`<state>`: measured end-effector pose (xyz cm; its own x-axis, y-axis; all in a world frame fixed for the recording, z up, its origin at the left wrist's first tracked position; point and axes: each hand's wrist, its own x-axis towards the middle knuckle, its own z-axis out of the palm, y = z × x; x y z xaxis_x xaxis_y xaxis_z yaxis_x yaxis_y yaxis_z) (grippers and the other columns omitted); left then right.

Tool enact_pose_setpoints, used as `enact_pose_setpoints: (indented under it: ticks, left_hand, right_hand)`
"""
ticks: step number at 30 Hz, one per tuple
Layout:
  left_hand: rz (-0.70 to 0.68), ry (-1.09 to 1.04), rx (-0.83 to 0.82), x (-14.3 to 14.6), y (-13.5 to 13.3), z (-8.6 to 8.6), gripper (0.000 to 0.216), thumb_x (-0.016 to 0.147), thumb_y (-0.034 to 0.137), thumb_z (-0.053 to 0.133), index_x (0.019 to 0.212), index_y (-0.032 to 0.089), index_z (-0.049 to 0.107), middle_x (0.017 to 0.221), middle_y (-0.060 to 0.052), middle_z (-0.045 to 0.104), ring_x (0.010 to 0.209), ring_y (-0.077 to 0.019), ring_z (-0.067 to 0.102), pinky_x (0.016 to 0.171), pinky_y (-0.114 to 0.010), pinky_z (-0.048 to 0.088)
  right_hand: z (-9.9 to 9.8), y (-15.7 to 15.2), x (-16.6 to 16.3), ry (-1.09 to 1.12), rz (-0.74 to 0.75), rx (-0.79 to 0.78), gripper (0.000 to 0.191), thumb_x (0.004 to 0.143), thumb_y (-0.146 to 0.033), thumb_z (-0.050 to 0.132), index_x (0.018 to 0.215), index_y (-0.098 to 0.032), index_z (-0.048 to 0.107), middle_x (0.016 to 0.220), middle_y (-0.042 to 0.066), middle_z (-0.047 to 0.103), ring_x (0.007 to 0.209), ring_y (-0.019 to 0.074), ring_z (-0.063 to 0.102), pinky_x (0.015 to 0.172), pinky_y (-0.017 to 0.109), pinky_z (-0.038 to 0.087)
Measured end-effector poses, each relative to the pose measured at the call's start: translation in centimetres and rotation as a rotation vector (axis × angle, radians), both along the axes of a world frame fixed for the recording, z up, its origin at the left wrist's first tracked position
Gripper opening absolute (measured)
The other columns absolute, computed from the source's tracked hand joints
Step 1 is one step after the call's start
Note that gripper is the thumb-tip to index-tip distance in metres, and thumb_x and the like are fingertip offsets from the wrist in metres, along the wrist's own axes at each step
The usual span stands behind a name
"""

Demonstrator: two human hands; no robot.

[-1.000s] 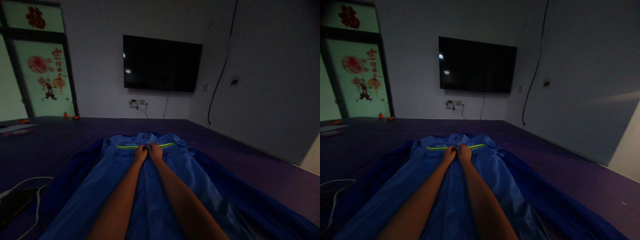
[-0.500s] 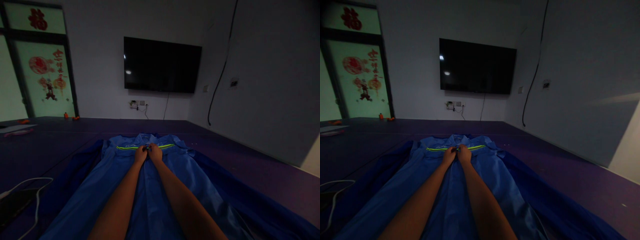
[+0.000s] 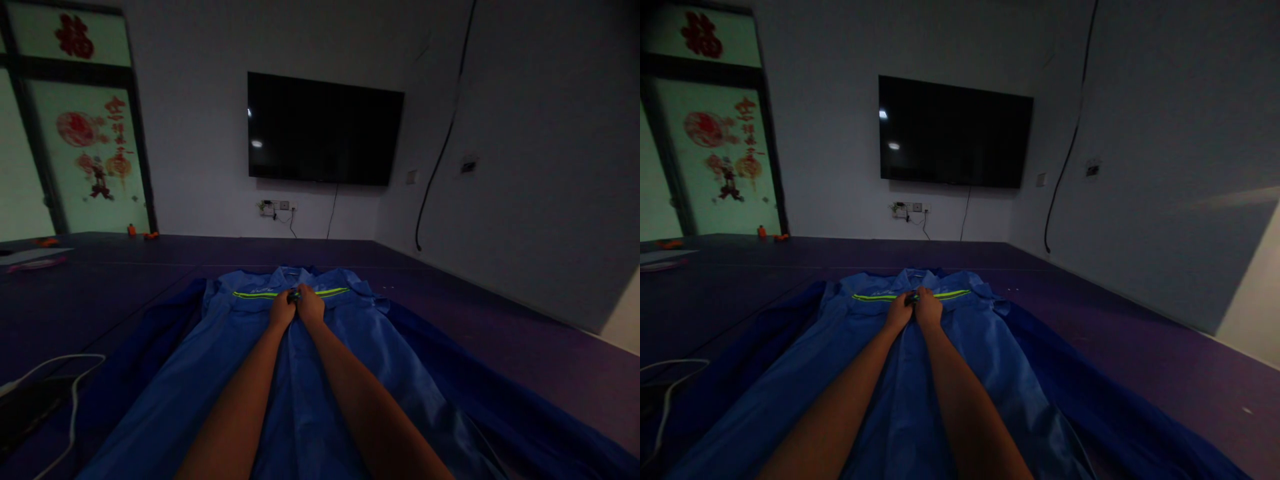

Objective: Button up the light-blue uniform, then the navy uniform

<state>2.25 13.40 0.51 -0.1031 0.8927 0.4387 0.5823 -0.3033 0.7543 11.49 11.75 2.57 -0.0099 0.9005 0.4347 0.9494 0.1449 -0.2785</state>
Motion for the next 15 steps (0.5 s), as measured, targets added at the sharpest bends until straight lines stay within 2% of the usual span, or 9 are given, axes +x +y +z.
enact_pose_setpoints:
  ticks: [8, 12, 15]
  left_hand:
    - [-0.009, -0.025, 0.009, 0.10, -0.11, -0.08, 0.035, 0.074, 0.006, 0.048, 0.107, 0.013, 0.057, 0.108, -0.010, 0.062, 0.101, -0.0175, 0.056, 0.090, -0.029, 0.041]
    - [-0.014, -0.142, 0.050, -0.21, 0.12, -0.15, 0.037, 0.075, 0.007, 0.045, 0.110, 0.016, 0.056, 0.107, -0.006, 0.063, 0.098, -0.0151, 0.058, 0.089, -0.028, 0.043]
    - [-0.069, -0.232, 0.049, -0.42, 0.38, -0.29, 0.039, 0.074, 0.007, 0.045, 0.111, 0.014, 0.056, 0.106, -0.006, 0.063, 0.097, -0.0150, 0.058, 0.090, -0.028, 0.044]
  right_hand:
    - [-0.31, 0.39, 0.19, 0.082, 0.015, 0.014, 0.022, 0.082, -0.018, 0.045, 0.103, -0.021, 0.050, 0.102, 0.006, 0.060, 0.088, 0.0155, 0.059, 0.069, 0.023, 0.038]
    - [-0.57, 0.82, 0.29, 0.123, 0.051, 0.017, 0.024, 0.080, -0.023, 0.049, 0.104, -0.021, 0.052, 0.102, 0.006, 0.061, 0.091, 0.0162, 0.058, 0.072, 0.023, 0.039]
    - [-0.64, 0.95, 0.30, 0.158, 0.076, 0.039, 0.027, 0.080, -0.029, 0.050, 0.105, -0.020, 0.055, 0.103, 0.006, 0.062, 0.093, 0.0171, 0.058, 0.075, 0.023, 0.039]
